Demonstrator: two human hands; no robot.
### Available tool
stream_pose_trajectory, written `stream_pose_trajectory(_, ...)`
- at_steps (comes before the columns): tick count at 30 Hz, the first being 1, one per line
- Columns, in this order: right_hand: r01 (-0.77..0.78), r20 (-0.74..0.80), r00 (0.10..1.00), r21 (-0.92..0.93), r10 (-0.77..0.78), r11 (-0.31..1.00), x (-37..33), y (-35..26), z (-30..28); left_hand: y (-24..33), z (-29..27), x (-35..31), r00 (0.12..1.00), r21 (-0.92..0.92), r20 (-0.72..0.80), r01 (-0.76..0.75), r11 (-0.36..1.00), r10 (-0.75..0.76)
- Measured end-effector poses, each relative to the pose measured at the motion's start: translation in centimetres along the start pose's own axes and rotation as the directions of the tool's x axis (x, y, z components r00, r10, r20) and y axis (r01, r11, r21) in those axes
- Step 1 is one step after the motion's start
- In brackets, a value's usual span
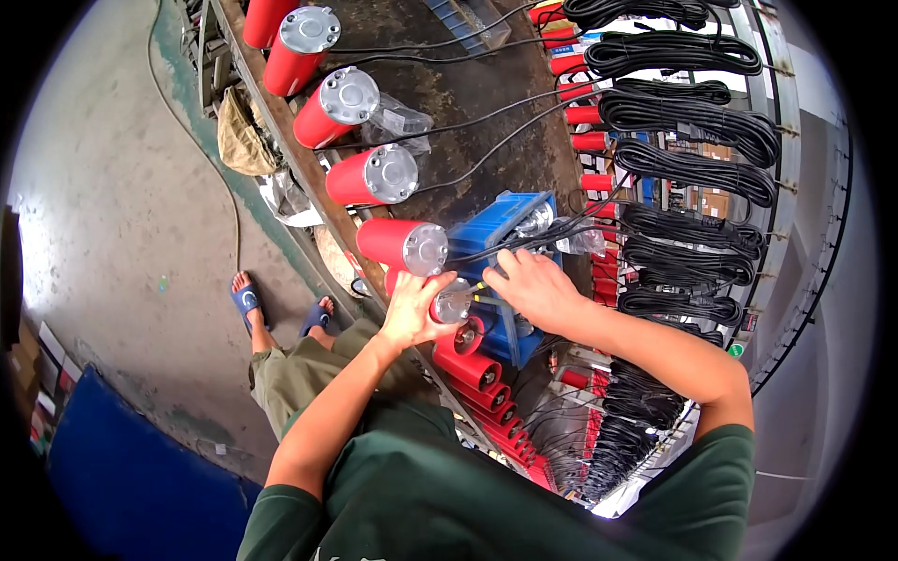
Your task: The person assembles metal components by placing round metal lids onto a series of red cylinders and securing them by hand or using a hammer.
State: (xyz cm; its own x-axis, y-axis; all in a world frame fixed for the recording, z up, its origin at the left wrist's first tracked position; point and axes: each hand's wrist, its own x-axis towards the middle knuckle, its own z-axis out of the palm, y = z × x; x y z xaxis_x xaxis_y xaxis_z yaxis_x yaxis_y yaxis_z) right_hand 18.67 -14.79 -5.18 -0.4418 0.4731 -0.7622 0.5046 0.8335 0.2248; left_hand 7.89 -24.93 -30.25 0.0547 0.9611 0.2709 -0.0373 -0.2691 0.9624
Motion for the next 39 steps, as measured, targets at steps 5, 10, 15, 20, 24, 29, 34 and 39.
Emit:
stream_pose_trajectory(5, 0.097, -0.031, 0.994, -0.121, -0.102, 0.988, 1.1, 1.6, 0.2, -0.1, 0.2, -0.1, 1.000, -0.004, 0.005, 0.004, 1.000, -0.004)
stream_pose_trajectory(10, 0.174, -0.111, 0.970, -0.303, -0.216, 0.937, 2.2, 1.9, 0.1, -0.3, 0.1, -0.1, 1.000, -0.002, -0.018, -0.010, 1.000, 0.010)
stream_pose_trajectory(15, 0.191, -0.061, 0.974, -0.294, -0.218, 0.937, 1.9, 1.8, 0.3, -0.2, 0.0, -0.2, 1.000, -0.008, -0.017, -0.015, 1.000, 0.015)
stream_pose_trajectory(20, 0.187, -0.018, 0.981, -0.170, -0.193, 0.968, 1.1, 1.0, -0.4, -0.1, 0.1, -0.2, 1.000, -0.015, 0.016, 0.002, 1.000, -0.002)
stream_pose_trajectory(24, -0.181, 0.370, 0.921, 0.133, 0.120, 0.975, 0.5, -2.1, -1.6, -0.4, 0.0, -0.2, 1.000, -0.012, -0.007, -0.014, 1.000, 0.014)
stream_pose_trajectory(29, -0.811, 0.811, 0.577, 0.583, -0.098, 0.046, 0.5, -3.7, -1.6, -0.4, -0.3, -0.1, 1.000, -0.020, 0.010, 0.010, 1.000, -0.010)
stream_pose_trajectory(34, -0.497, 0.610, 0.787, 0.532, 0.097, 0.686, -0.8, -4.1, 0.1, -0.2, -0.2, -0.3, 1.000, -0.010, 0.007, 0.012, 1.000, -0.012)
stream_pose_trajectory(39, -0.829, 0.663, 0.528, 0.267, -0.530, -0.492, 0.2, -2.2, 2.3, -0.3, 0.0, -0.2, 1.000, -0.007, 0.014, 0.000, 1.000, 0.000)
